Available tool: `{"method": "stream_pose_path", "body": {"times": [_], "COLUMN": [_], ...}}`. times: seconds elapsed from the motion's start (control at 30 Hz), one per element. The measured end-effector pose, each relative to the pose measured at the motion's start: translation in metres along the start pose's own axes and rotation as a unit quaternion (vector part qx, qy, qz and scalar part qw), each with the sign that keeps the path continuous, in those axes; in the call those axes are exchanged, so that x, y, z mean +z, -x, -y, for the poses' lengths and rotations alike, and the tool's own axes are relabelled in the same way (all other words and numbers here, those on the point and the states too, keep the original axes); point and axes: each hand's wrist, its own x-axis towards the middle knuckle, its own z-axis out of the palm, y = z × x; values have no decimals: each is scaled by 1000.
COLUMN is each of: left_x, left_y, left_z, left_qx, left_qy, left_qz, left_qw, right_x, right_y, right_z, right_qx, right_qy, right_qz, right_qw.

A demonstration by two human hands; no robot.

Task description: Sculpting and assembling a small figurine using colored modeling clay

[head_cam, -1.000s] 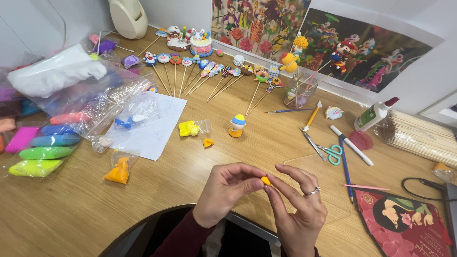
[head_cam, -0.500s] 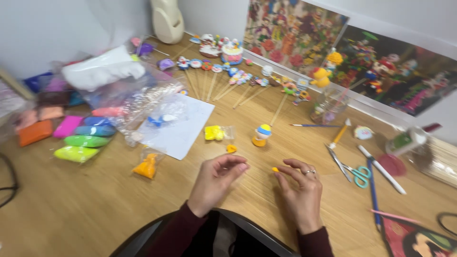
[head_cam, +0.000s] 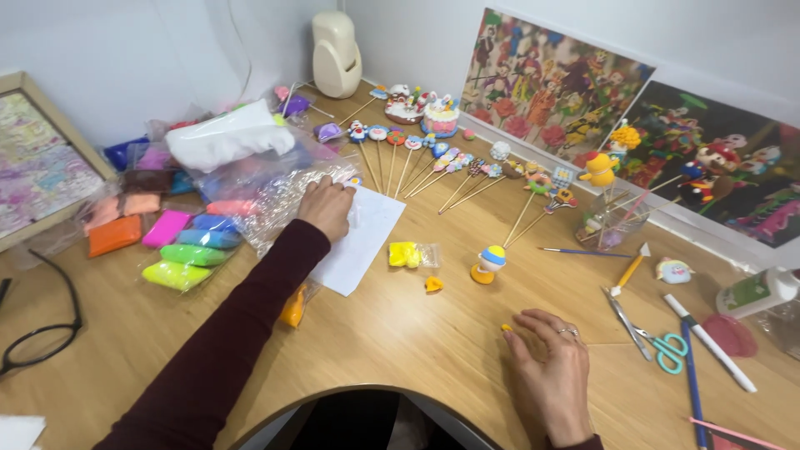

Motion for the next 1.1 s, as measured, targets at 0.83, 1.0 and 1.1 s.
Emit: {"method": "stream_pose_path", "body": {"times": [0.83, 1.0, 1.1], "left_x": [-179, -187, -177], "left_y": [142, 154, 160], "left_z": [-184, -191, -187], "left_qx": [94, 148, 131], "left_qy": [389, 319, 383], "left_qz": [-294, -382, -389], "left_qw": [868, 854, 828], "right_x": [-41, -43, -33], "right_y": [-40, -33, -30], "right_z": [150, 131, 114], "right_qx": [40, -107, -64], "right_qy": [-410, -167, -205], "right_qz": [-113, -94, -19], "right_qw": [904, 976, 976]}}
